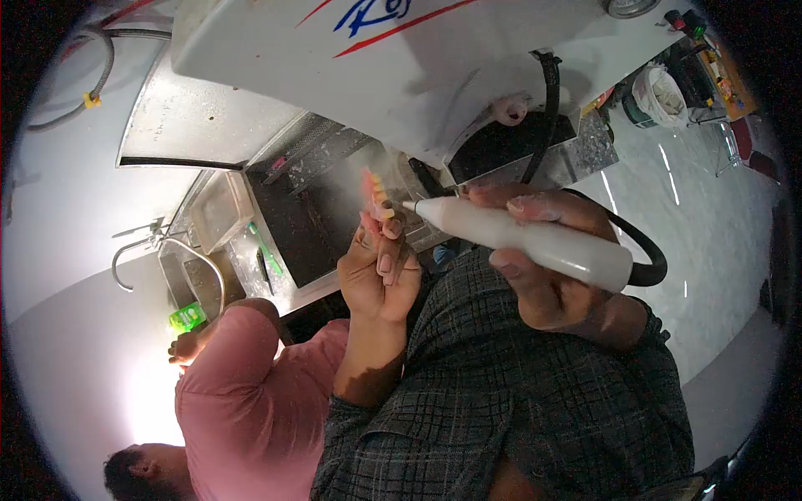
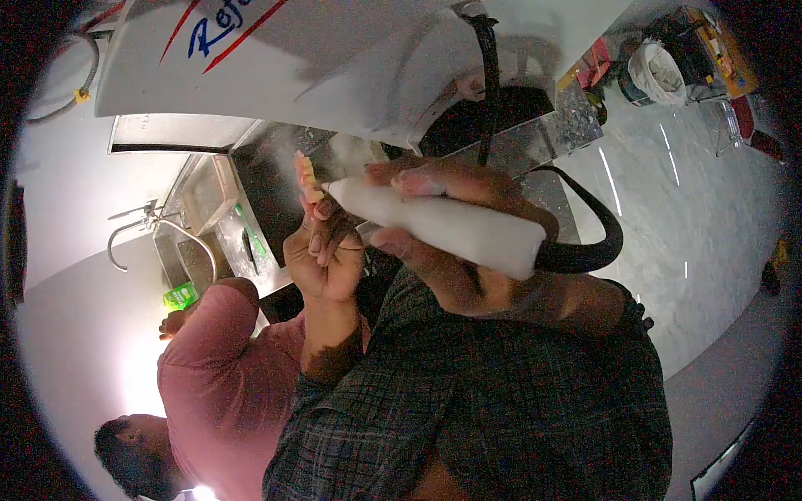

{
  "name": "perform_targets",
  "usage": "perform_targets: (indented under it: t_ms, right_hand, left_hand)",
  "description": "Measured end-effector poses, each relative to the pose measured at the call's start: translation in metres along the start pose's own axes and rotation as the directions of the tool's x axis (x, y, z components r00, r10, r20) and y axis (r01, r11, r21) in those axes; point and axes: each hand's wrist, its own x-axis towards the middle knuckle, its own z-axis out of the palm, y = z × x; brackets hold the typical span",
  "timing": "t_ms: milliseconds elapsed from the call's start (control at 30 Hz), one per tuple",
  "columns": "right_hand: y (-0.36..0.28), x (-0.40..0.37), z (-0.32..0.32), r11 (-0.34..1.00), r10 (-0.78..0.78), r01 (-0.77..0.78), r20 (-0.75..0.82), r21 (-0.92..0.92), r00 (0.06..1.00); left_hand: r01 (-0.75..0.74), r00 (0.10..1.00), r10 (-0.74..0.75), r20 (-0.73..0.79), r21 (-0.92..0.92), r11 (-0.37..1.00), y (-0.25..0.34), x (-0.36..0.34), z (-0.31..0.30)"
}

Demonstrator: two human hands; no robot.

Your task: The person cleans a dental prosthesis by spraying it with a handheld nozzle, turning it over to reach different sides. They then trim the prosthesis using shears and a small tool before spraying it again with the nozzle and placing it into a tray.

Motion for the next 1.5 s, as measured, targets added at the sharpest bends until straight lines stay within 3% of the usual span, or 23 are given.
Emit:
perform_targets:
  t_ms: [100, 233, 300, 333, 367, 400, 433, 500, 533, 600, 633, 700, 833, 900, 1067, 1233, 1500]
  right_hand:
    - [0.0, 0.002, -0.004, 0.992, -0.058, 0.07, 0.123, -0.101, 0.991]
    - [0.003, -0.003, 0.002, 0.998, -0.061, 0.06, 0.017, 0.029, 0.998]
    - [0.005, -0.004, 0.003, 0.998, -0.028, 0.028, 0.006, 0.053, 1.0]
    - [0.01, -0.004, 0.002, 1.0, -0.014, 0.016, -0.093, 0.021, 0.996]
    - [0.013, -0.005, 0.003, 1.0, -0.002, 0.001, -0.191, -0.009, 0.982]
    - [0.014, -0.006, 0.005, 1.0, -0.003, 0.001, -0.19, -0.009, 0.982]
    - [0.015, -0.006, 0.008, 1.0, 0.016, -0.01, -0.217, 0.027, 0.976]
    - [0.015, -0.007, 0.012, 0.995, 0.06, -0.034, -0.271, 0.098, 0.961]
    - [0.009, -0.008, 0.011, 0.985, 0.149, -0.125, -0.216, 0.12, 0.965]
    - [0.01, -0.007, 0.013, 0.992, 0.116, -0.104, -0.202, 0.068, 0.972]
    - [0.01, -0.006, 0.014, 0.996, 0.084, -0.082, -0.186, 0.017, 0.979]
    - [0.008, -0.007, 0.013, 0.992, 0.125, -0.122, -0.145, 0.028, 0.981]
    - [0.01, -0.005, 0.014, 0.992, 0.129, -0.13, -0.13, 0.006, 0.983]
    - [0.011, -0.005, 0.016, 0.991, 0.13, -0.126, -0.128, 0.04, 0.983]
    - [0.016, -0.007, 0.023, 0.98, 0.17, -0.15, -0.152, 0.134, 0.974]
    - [0.014, 0.001, 0.022, 0.999, 0.038, -0.038, -0.135, -0.004, 0.99]
    - [0.011, 0.001, 0.036, 0.998, 0.063, -0.058, -0.174, 0.033, 0.983]
  left_hand:
    - [-0.017, 1.0, 0.017, 0.005, -0.027, 0.999, -0.002, -0.001, -0.001]
    - [0.007, 0.999, -0.007, 0.051, 0.009, 1.0, 0.0, -0.002, -0.005]
    - [-0.032, 0.999, 0.039, -0.038, 0.189, 0.981, 0.002, -0.002, -0.01]
    - [-0.033, 0.998, 0.04, -0.037, 0.188, 0.982, 0.0, -0.002, -0.009]
    - [-0.207, 0.967, 0.254, -0.014, 0.538, 0.817, -0.006, -0.003, -0.007]
    - [-0.321, 0.897, 0.433, 0.086, 0.801, 0.505, -0.01, -0.003, -0.006]
    - [-0.321, 0.897, 0.433, 0.086, 0.801, 0.505, -0.013, -0.002, -0.007]
    - [-0.414, 0.755, 0.581, 0.304, 0.908, 0.064, -0.016, -0.001, -0.007]
    - [-0.413, 0.756, 0.58, 0.302, 0.909, 0.065, -0.016, -0.002, -0.007]
    - [-0.386, 0.706, 0.57, 0.42, 0.903, -0.186, -0.016, -0.004, -0.005]
    - [-0.386, 0.708, 0.569, 0.419, 0.904, -0.186, -0.016, -0.003, -0.006]
    - [-0.402, 0.669, 0.541, 0.51, 0.86, -0.313, -0.018, -0.002, -0.008]
    - [-0.442, 0.654, 0.552, 0.517, 0.854, -0.275, -0.024, -0.002, -0.003]
    - [-0.38, 0.663, 0.534, 0.524, 0.851, -0.363, -0.023, -0.004, -0.001]
    - [-0.386, 0.627, 0.551, 0.551, 0.834, -0.394, -0.024, -0.005, -0.004]
    - [-0.39, 0.604, 0.546, 0.58, 0.813, -0.432, -0.019, -0.004, -0.01]
    - [-0.394, 0.569, 0.584, 0.579, 0.815, -0.425, -0.016, -0.007, -0.009]
